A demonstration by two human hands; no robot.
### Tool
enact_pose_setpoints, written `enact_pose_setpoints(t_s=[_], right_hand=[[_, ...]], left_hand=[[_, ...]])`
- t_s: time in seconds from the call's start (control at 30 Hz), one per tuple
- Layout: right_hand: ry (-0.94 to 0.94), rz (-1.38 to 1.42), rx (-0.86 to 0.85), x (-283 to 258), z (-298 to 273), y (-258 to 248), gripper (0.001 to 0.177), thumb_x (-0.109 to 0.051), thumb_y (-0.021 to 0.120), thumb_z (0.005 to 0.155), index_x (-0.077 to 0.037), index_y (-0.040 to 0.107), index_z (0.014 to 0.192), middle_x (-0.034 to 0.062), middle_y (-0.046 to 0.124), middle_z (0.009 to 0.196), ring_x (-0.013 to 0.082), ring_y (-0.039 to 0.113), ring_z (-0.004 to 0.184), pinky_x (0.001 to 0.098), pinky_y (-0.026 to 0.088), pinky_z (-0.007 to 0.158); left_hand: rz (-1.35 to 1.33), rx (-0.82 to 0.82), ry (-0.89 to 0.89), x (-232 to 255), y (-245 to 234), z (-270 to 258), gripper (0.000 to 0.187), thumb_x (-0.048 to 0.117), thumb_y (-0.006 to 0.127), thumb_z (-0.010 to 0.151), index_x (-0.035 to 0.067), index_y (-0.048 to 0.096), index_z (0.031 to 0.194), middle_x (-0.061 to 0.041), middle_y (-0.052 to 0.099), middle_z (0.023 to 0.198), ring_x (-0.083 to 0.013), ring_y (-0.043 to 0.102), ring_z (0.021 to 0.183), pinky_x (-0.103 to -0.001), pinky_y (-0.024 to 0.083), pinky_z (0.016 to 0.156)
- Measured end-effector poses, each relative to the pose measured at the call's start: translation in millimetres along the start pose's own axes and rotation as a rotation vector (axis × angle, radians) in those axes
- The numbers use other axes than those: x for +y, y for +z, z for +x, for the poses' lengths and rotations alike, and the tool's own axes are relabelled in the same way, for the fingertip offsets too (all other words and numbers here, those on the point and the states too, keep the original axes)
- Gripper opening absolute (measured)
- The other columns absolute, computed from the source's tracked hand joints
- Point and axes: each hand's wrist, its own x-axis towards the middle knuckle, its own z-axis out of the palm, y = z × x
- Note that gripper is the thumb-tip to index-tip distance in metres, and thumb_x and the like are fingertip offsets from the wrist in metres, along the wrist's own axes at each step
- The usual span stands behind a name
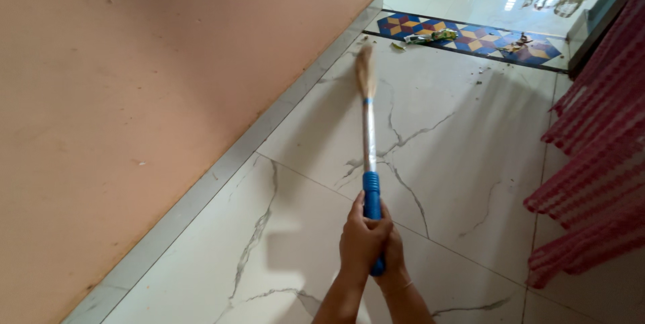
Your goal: The person sweeps the tiled floor using a broom, pushing debris along the baseboard and away from the clay pot.
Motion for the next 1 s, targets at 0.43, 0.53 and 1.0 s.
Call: enact_pose_setpoints(t_s=[0.43,0.53,1.0], right_hand=[[-0.393,-0.205,0.593,-35.8,-11.5,16.9,0.063,-0.018,0.042,0.102,-0.029,0.024,0.162,0.0091,0.058,0.103,0.0152,0.062,0.085,0.0290,0.057,0.069],[-0.282,-0.114,0.776,-21.7,-5.8,-0.2,0.051,-0.026,0.040,0.105,-0.024,0.032,0.155,0.0060,0.058,0.108,0.0167,0.064,0.094,0.0310,0.058,0.075],[0.034,-0.058,0.330,-8.1,-3.7,17.5,0.053,-0.039,0.038,0.103,-0.024,0.042,0.154,0.0041,0.057,0.086,0.0103,0.060,0.070,0.0279,0.057,0.059]], left_hand=[[-0.315,-0.672,0.069,-20.0,53.5,46.1,0.067,0.024,0.069,0.079,0.009,0.059,0.143,-0.012,0.073,0.115,-0.0175,0.070,0.094,-0.029,0.056,0.087],[-0.184,-0.718,-0.072,-32.4,69.1,59.2,0.065,0.025,0.069,0.078,0.008,0.058,0.140,-0.015,0.074,0.112,-0.0188,0.071,0.094,-0.030,0.056,0.087],[0.122,-0.082,-0.083,-11.5,22.2,18.2,0.068,0.039,0.065,0.075,0.026,0.060,0.141,-0.006,0.076,0.112,-0.0229,0.073,0.099,-0.036,0.054,0.089]])
